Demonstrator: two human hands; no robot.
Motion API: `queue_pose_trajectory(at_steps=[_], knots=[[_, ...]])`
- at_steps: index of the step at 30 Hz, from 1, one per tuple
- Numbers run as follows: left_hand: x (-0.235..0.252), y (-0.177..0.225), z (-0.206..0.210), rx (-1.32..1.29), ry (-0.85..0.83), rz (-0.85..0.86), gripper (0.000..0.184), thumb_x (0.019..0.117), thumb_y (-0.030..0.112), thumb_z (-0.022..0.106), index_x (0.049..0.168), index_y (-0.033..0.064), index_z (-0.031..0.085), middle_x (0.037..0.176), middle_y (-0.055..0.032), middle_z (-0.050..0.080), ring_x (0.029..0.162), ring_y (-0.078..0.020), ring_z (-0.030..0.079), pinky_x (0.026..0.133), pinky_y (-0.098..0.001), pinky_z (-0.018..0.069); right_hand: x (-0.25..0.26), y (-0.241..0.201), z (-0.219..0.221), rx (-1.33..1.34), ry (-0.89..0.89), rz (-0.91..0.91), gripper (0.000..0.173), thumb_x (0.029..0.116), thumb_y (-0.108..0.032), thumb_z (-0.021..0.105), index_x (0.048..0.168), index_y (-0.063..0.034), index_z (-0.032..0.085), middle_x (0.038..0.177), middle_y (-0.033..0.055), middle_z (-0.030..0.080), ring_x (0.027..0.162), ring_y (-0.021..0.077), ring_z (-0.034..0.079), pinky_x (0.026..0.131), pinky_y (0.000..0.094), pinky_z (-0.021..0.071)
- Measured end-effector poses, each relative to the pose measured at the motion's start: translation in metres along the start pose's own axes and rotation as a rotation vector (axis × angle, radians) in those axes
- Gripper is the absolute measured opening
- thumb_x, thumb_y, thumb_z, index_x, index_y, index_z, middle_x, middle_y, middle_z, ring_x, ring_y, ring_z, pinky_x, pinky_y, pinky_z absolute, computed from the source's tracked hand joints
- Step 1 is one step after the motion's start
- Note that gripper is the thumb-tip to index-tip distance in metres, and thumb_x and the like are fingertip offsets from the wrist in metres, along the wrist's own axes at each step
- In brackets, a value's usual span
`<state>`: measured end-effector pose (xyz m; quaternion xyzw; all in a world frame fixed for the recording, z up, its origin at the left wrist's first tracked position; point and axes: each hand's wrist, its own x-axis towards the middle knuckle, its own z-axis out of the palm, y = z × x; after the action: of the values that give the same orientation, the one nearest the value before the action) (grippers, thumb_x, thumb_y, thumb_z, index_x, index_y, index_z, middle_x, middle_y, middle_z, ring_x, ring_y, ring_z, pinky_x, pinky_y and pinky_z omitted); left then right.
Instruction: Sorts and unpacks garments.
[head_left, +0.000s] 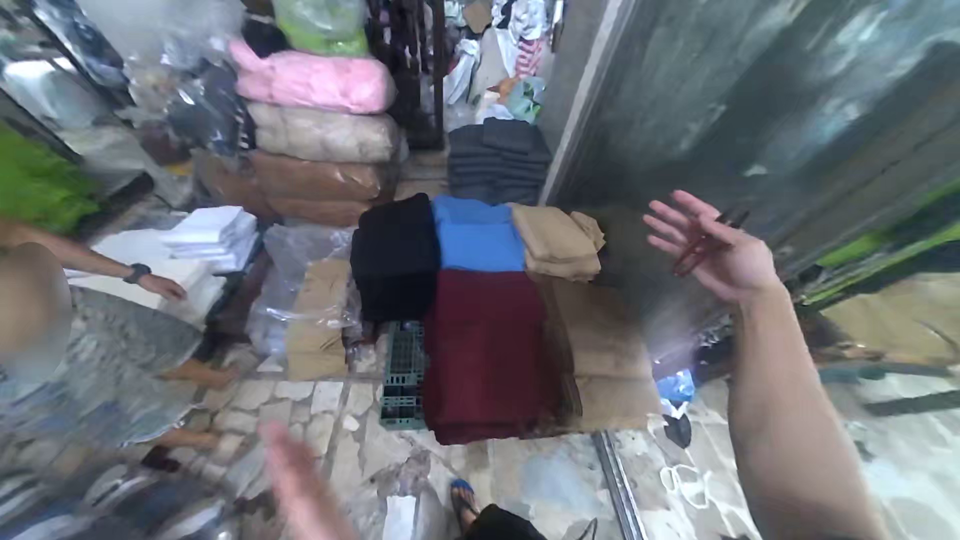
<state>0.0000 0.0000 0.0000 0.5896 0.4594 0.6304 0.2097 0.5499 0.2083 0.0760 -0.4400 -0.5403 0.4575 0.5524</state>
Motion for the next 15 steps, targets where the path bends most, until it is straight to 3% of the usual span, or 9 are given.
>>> queue_pose_trajectory(at_steps=[1, 3, 6, 11, 13, 15], knots=[[0.003, 0.001, 0.037, -0.045, -0.071, 0.019, 0.092, 0.0930, 0.079, 0.040, 0.165, 0.0274, 0.016, 0.174, -0.0001, 0.005, 0.159, -0.0172, 0.010, 0.128, -0.0443, 0.0176, 0.000, 0.002, 0.000, 0.002, -0.005, 0.000, 0.051, 0.1112, -0.028, 0.022, 0.160, -0.0170, 0.032, 0.158, 0.0036, 0.048, 0.141, 0.0218, 0.052, 0.114, 0.0398, 0.0472], [0.008, 0.001, 0.083, -0.100, -0.113, 0.049, 0.099, 0.0886, 0.084, 0.040, 0.166, 0.0310, 0.008, 0.173, -0.0066, -0.006, 0.160, -0.0265, 0.002, 0.128, -0.0542, 0.0128, -0.001, 0.005, 0.002, 0.003, -0.028, -0.005, 0.051, 0.1107, -0.028, 0.024, 0.160, -0.0171, 0.031, 0.158, 0.0040, 0.048, 0.141, 0.0226, 0.052, 0.115, 0.0405, 0.0467], [0.013, 0.005, 0.104, -0.106, -0.089, 0.071, 0.111, 0.0867, 0.088, 0.036, 0.166, 0.0196, 0.001, 0.171, -0.0193, -0.009, 0.159, -0.0365, 0.003, 0.128, -0.0609, 0.0138, -0.005, 0.011, 0.005, 0.010, -0.032, -0.010, 0.051, 0.1109, -0.029, 0.025, 0.159, -0.0171, 0.033, 0.158, 0.0043, 0.048, 0.142, 0.0240, 0.052, 0.116, 0.0414, 0.0462], [0.015, -0.006, 0.100, -0.010, -0.059, 0.051, 0.115, 0.0872, 0.087, 0.038, 0.166, 0.0119, 0.001, 0.170, -0.0238, -0.005, 0.159, -0.0370, 0.002, 0.129, -0.0586, 0.0096, -0.012, 0.022, -0.002, -0.045, 0.015, 0.003, 0.052, 0.1113, -0.033, 0.028, 0.160, -0.0158, 0.032, 0.159, 0.0053, 0.047, 0.143, 0.0246, 0.051, 0.116, 0.0415, 0.0460], [-0.004, -0.037, 0.102, 0.113, -0.056, -0.047, 0.116, 0.0898, 0.083, 0.040, 0.163, -0.0005, 0.005, 0.169, -0.0291, 0.004, 0.158, -0.0388, 0.010, 0.129, -0.0590, 0.0138, -0.016, 0.027, 0.023, -0.041, 0.114, 0.083, 0.051, 0.1117, -0.030, 0.027, 0.159, -0.0107, 0.030, 0.158, 0.0083, 0.048, 0.140, 0.0234, 0.053, 0.113, 0.0402, 0.0478], [-0.044, -0.094, 0.102, 0.297, -0.117, -0.257, 0.115, 0.0901, 0.076, 0.053, 0.161, -0.0059, 0.013, 0.168, -0.0277, 0.014, 0.157, -0.0374, 0.016, 0.128, -0.0587, 0.0172, -0.020, 0.046, 0.058, -0.053, 0.190, 0.217, 0.048, 0.1122, -0.025, 0.025, 0.156, -0.0047, 0.028, 0.149, 0.0105, 0.051, 0.130, 0.0186, 0.058, 0.106, 0.0379, 0.0505]])
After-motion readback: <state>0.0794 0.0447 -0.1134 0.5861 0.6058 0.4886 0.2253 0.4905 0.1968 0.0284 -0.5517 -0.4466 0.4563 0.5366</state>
